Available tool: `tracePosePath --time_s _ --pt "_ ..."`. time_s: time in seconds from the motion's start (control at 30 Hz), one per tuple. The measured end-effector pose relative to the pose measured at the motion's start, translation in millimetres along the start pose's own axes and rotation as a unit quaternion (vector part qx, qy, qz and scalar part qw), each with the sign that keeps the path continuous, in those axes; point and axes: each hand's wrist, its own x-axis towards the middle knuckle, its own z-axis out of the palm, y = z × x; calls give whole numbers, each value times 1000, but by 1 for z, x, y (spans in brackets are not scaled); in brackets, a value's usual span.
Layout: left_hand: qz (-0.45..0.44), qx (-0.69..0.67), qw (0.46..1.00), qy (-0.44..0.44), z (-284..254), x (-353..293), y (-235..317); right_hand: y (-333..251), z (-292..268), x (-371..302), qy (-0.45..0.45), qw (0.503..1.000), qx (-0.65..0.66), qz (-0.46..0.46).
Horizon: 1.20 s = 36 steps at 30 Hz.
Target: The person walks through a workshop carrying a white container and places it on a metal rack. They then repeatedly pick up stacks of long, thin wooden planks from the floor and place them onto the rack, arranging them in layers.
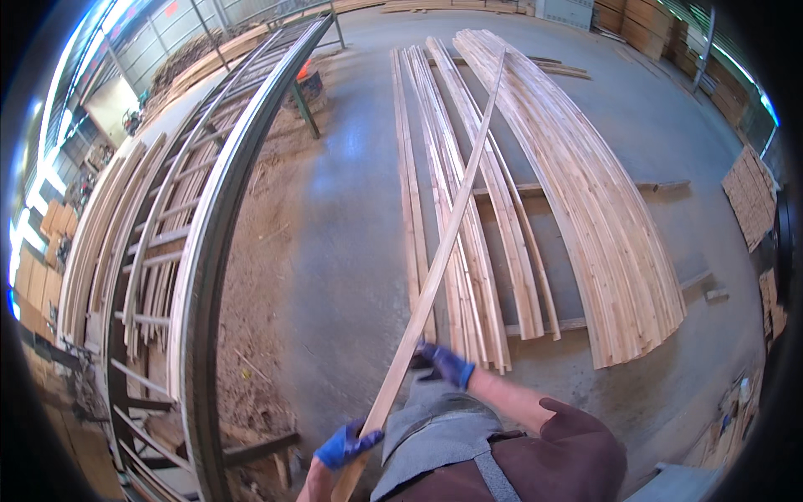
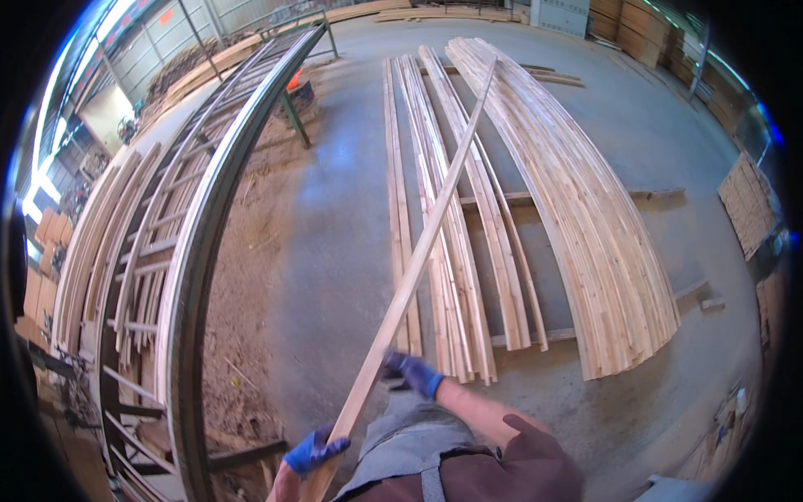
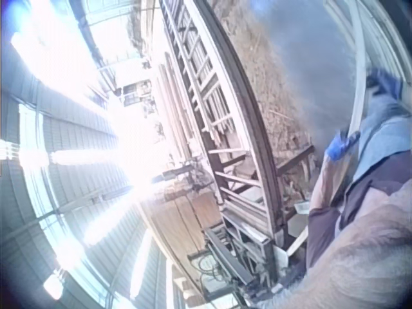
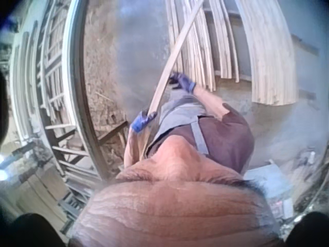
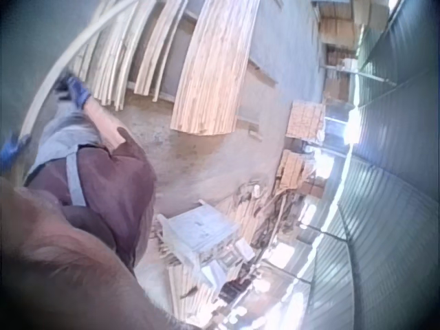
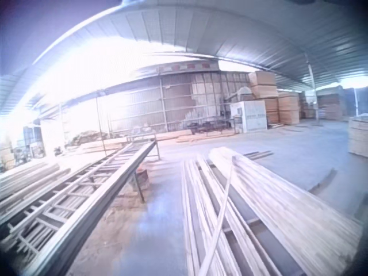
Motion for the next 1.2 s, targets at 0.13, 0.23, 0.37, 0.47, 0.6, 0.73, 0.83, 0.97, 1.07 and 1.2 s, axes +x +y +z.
tracePosePath --time_s 0.13,0.23,0.37,0.47,0.6,0.73,0.83,0.97,1.07,1.2 --pt "-82 -115 988 -66 -89 -50 -28 -127 -68 158 89 988 88 -87" --pt "-85 -107 991 1 -138 -79 -63 -196 -39 220 182 976 86 -78" --pt "-138 -175 975 -2 -224 -60 -78 -195 6 289 260 951 127 -113" --pt "-144 -185 972 -24 -304 10 -60 -212 64 301 270 949 109 -118" --pt "75 -40 993 -77 -373 222 70 -226 125 343 236 966 85 -69" --pt "48 104 988 -101 -427 376 102 -238 179 390 182 977 97 -48" --pt "-1 79 990 -116 -464 389 126 -269 173 410 77 996 53 -18" --pt "-21 58 989 -131 -546 384 132 -338 103 485 29 997 47 -48" --pt "-15 83 991 -103 -593 379 132 -426 29 567 130 952 248 -125" --pt "-19 5 996 -91 -639 354 146 -537 -32 661 186 946 177 -196"
